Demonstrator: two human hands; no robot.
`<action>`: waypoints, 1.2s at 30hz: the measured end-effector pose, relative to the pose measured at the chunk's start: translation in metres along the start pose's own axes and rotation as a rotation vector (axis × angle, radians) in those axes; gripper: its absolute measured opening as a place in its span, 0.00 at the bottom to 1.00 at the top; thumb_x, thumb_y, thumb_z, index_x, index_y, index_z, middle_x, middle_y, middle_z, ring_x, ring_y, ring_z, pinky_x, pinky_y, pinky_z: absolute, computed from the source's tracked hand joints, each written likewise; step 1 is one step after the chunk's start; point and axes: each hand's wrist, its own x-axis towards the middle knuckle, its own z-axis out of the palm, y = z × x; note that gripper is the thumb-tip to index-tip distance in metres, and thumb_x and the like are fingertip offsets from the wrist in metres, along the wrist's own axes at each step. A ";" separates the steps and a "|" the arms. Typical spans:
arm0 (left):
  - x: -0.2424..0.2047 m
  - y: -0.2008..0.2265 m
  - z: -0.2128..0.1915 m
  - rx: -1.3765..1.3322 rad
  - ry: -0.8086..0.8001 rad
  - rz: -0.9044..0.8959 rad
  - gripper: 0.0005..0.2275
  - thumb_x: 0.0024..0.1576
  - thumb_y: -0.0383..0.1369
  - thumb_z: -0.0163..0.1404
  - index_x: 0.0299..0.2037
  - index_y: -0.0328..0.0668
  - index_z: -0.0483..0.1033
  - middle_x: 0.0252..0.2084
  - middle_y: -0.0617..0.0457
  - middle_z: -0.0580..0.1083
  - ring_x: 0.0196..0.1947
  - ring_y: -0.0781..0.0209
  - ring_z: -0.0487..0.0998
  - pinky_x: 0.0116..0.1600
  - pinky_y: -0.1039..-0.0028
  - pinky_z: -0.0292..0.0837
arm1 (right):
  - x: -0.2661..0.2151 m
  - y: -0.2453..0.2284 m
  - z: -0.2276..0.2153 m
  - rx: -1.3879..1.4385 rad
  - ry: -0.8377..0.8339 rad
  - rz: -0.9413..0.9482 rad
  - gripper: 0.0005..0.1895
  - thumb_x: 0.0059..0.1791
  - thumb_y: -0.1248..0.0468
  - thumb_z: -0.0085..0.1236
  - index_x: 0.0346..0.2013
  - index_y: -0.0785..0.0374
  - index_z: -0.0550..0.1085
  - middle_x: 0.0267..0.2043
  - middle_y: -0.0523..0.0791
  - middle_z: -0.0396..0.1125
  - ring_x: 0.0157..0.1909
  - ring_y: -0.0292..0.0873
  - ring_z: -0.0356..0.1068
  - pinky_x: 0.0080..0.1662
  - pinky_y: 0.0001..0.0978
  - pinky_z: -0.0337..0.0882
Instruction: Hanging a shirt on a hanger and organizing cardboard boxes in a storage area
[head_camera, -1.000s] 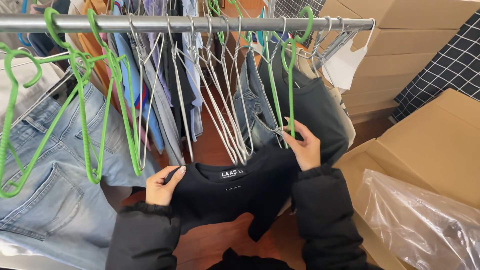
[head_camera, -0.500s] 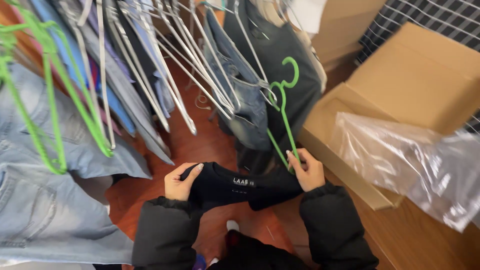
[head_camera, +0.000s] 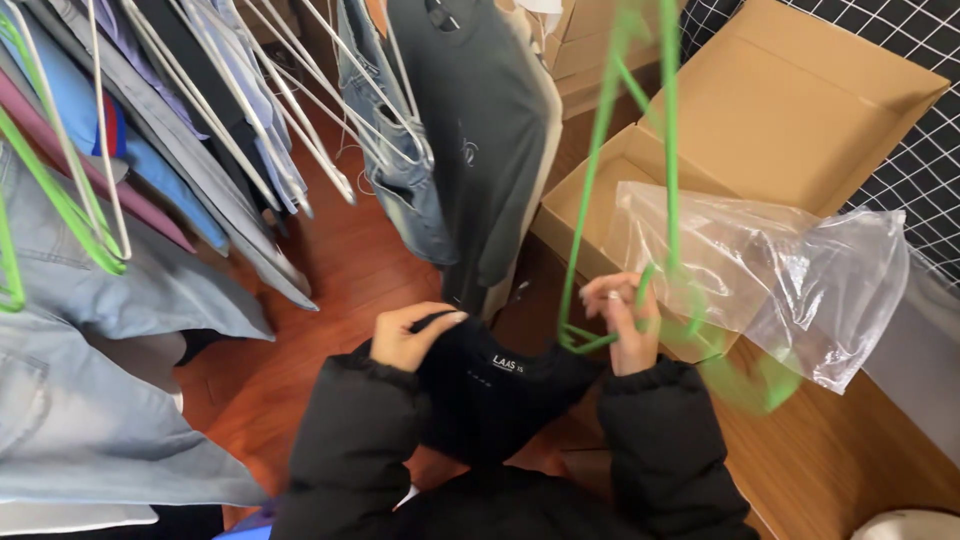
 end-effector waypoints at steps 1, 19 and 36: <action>-0.001 0.003 0.011 0.016 -0.045 0.028 0.04 0.41 0.34 0.58 0.26 0.48 0.80 0.26 0.53 0.77 0.30 0.61 0.77 0.37 0.74 0.70 | 0.000 0.002 -0.007 0.180 -0.069 0.054 0.11 0.47 0.61 0.44 0.35 0.68 0.62 0.27 0.52 0.63 0.24 0.39 0.60 0.29 0.24 0.62; -0.029 0.002 0.101 0.395 -0.230 0.038 0.05 0.46 0.42 0.52 0.26 0.58 0.77 0.24 0.62 0.76 0.29 0.61 0.77 0.34 0.77 0.71 | -0.010 0.075 -0.061 0.924 -0.265 0.329 0.33 0.47 0.41 0.20 0.07 0.58 0.56 0.11 0.37 0.38 0.14 0.31 0.38 0.19 0.15 0.41; -0.058 -0.005 0.065 0.085 0.440 -0.052 0.01 0.46 0.33 0.57 0.25 0.52 0.78 0.12 0.56 0.68 0.13 0.71 0.64 0.20 0.84 0.62 | -0.026 0.107 -0.078 0.433 -0.488 0.253 0.37 0.51 0.51 0.23 0.01 0.62 0.63 0.04 0.46 0.56 0.06 0.35 0.51 0.15 0.16 0.54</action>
